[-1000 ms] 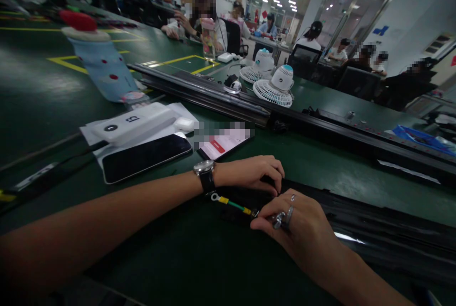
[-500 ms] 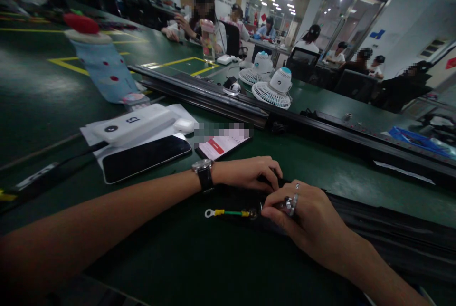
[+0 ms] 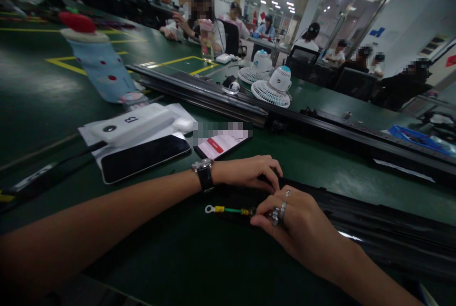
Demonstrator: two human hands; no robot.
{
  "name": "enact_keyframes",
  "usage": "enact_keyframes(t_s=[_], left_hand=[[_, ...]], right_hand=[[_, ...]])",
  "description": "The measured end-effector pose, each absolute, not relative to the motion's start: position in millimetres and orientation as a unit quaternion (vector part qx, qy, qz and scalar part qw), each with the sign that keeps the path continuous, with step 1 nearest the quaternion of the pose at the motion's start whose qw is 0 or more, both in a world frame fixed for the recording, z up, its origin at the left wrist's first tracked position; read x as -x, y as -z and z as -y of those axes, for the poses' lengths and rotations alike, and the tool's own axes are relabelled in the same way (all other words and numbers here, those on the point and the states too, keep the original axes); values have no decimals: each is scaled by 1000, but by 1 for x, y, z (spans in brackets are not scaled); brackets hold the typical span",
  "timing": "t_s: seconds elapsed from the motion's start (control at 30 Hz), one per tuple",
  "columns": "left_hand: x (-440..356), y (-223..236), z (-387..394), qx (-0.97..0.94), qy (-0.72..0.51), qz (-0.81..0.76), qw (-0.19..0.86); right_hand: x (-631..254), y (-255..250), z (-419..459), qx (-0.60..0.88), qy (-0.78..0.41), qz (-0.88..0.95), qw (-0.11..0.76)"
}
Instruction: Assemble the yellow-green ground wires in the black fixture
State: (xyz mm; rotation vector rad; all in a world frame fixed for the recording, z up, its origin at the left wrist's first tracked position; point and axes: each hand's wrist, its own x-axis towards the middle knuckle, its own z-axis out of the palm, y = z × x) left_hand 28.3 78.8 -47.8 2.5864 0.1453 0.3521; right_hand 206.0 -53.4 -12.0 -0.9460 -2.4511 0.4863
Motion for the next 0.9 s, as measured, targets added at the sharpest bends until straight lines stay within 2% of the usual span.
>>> enact_keyframes(t_s=[0.17,0.4,0.7,0.9], left_hand=[[-27,50,-81,-956,-138,-47,255],[-28,45,-78,-947,-129,-52,289],[-30,42,-75,-939,-134,-63,312],[-27,39,-73,-910,-141,-93,380]], right_hand=[[-211,7,52,332,-156,904,221],[-209,6,57,376,-168,872,265],[-204,11,57,378,-109,877,277],[-203,7,61,389,-108,863,304]])
